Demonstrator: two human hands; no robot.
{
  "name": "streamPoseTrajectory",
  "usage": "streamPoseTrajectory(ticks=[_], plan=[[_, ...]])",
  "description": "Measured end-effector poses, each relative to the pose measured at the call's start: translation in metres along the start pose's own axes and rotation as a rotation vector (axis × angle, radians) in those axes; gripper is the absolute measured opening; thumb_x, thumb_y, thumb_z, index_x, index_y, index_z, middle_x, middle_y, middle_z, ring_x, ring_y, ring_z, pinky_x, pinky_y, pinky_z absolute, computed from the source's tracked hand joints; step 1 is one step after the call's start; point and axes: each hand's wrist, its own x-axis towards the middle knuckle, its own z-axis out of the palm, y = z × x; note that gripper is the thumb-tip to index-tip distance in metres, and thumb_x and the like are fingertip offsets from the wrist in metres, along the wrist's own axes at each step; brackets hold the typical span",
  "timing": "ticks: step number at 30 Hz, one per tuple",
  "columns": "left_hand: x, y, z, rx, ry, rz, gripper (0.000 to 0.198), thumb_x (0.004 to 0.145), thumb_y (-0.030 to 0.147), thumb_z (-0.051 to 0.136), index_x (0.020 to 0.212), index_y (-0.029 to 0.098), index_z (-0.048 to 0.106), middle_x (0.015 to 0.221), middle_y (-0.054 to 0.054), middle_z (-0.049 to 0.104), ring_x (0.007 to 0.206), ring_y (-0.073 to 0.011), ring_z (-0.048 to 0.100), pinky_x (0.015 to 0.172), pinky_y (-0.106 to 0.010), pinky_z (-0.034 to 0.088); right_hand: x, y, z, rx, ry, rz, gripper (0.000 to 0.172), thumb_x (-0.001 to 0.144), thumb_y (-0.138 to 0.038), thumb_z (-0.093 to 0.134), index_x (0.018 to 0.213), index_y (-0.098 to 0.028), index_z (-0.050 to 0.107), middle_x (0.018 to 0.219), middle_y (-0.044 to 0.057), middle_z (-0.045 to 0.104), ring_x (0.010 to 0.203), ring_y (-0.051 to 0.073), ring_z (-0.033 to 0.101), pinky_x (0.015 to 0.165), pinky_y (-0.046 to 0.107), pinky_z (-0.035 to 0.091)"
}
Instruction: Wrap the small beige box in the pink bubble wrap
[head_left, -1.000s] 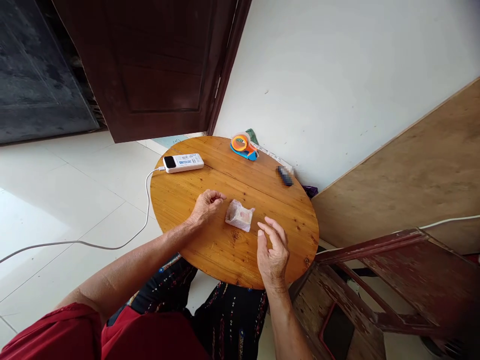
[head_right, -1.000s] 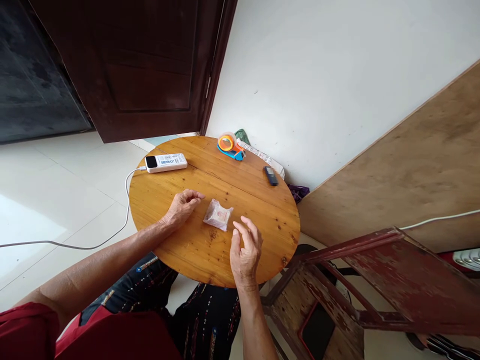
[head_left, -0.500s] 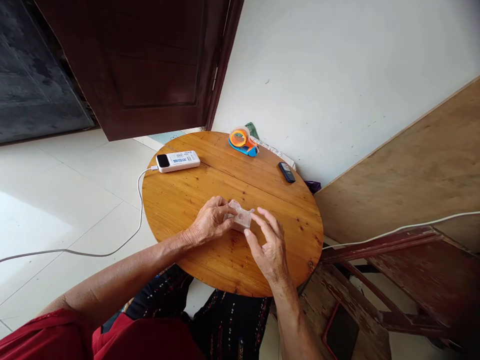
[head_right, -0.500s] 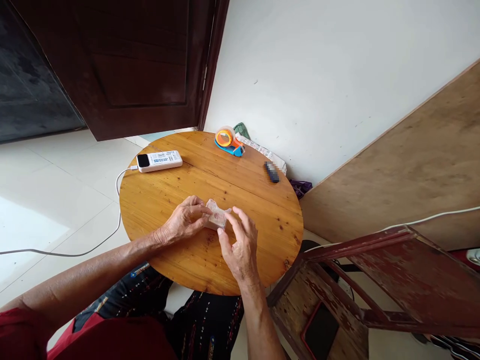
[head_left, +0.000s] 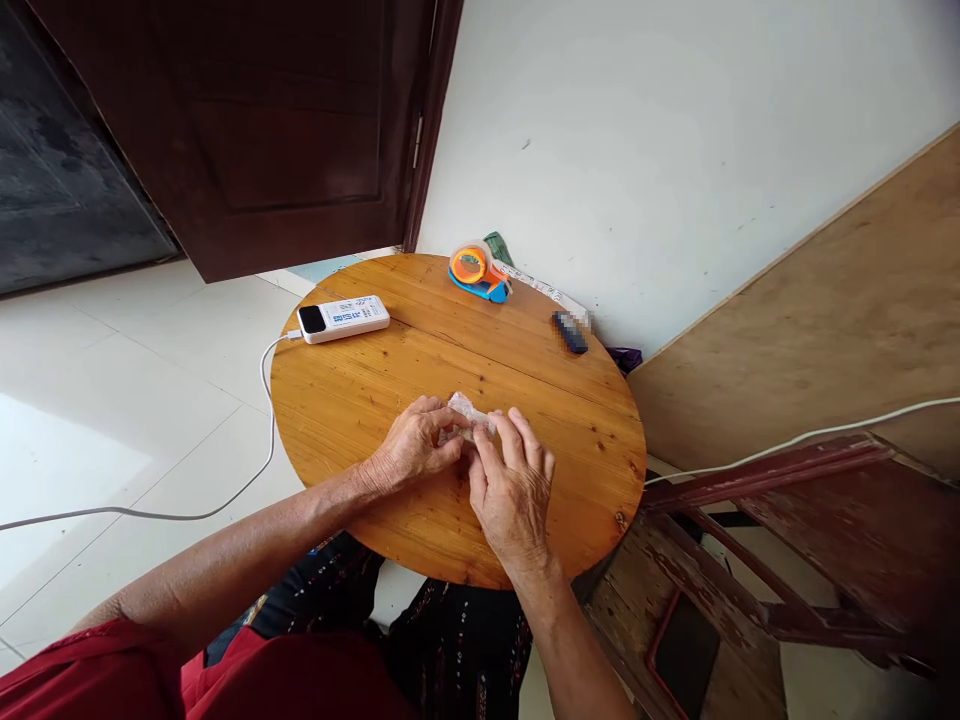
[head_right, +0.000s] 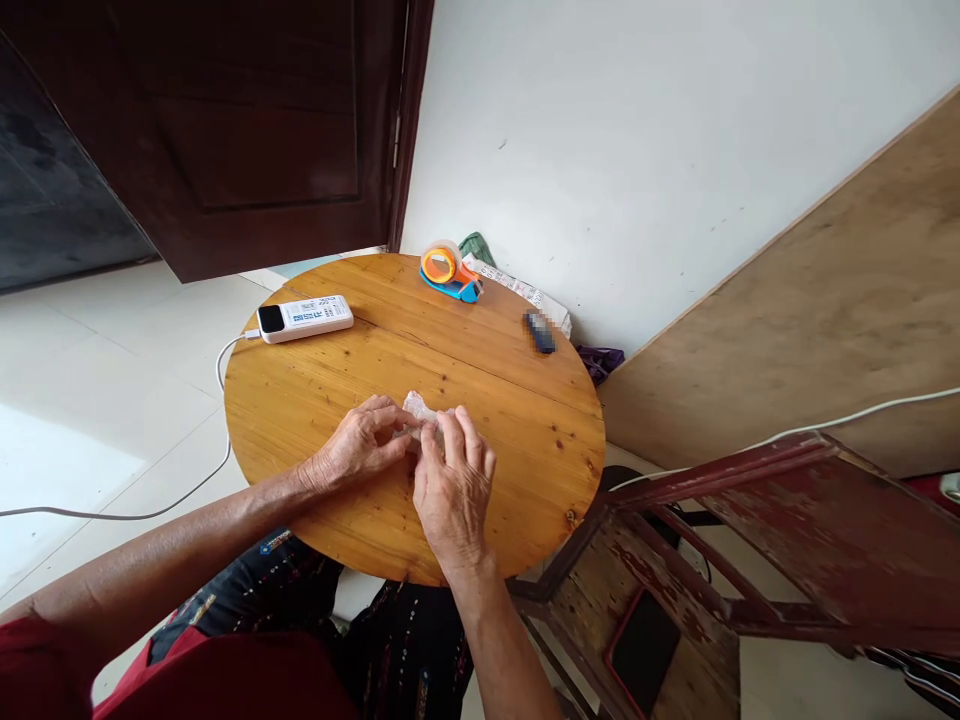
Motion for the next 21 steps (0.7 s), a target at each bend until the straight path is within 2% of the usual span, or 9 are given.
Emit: streamPoseTrajectory(ticks=[4,8,17,21], plan=[[0.001,-0.001,-0.001,-0.005,0.008,0.002,0.016,0.084,0.026,0.063,0.095,0.021,0.074,0.084,-0.004,0.065,0.084,-0.0192,0.060,0.081,-0.033,0.050,-0.014,0.000,-0.003,0.172,0.157,-0.039,0.030,0.091,-0.012,0.053,0.111,-0.028,0.069,0.129,0.007,0.063,0.127,0.027,0.053,0.101,0.045,0.043],[0.001,-0.001,-0.003,-0.063,-0.020,0.020,0.020,0.084,0.023,0.060,0.097,0.020,0.074,0.087,-0.005,0.066,0.086,-0.0191,0.061,0.082,-0.032,0.050,-0.027,0.006,-0.005,0.292,0.281,0.083,0.026,0.092,-0.013,0.053,0.109,-0.026,0.069,0.128,0.010,0.062,0.118,0.026,0.059,0.098,0.046,0.049],[0.000,-0.006,-0.002,-0.073,0.067,0.007,0.018,0.085,0.025,0.060,0.097,0.019,0.072,0.092,-0.006,0.064,0.090,-0.0199,0.063,0.085,-0.033,0.052,-0.034,0.030,-0.002,0.475,0.226,0.288,0.020,0.093,-0.024,0.055,0.105,-0.022,0.070,0.120,0.010,0.065,0.113,0.024,0.061,0.099,0.046,0.050],[0.002,-0.007,0.000,-0.016,0.059,-0.003,0.031,0.083,0.029,0.062,0.111,0.017,0.068,0.105,-0.010,0.063,0.101,-0.0242,0.060,0.093,-0.039,0.050,-0.017,0.056,0.008,0.514,0.154,0.368,0.020,0.091,-0.034,0.058,0.097,-0.021,0.072,0.115,0.011,0.067,0.108,0.025,0.063,0.096,0.045,0.051]])
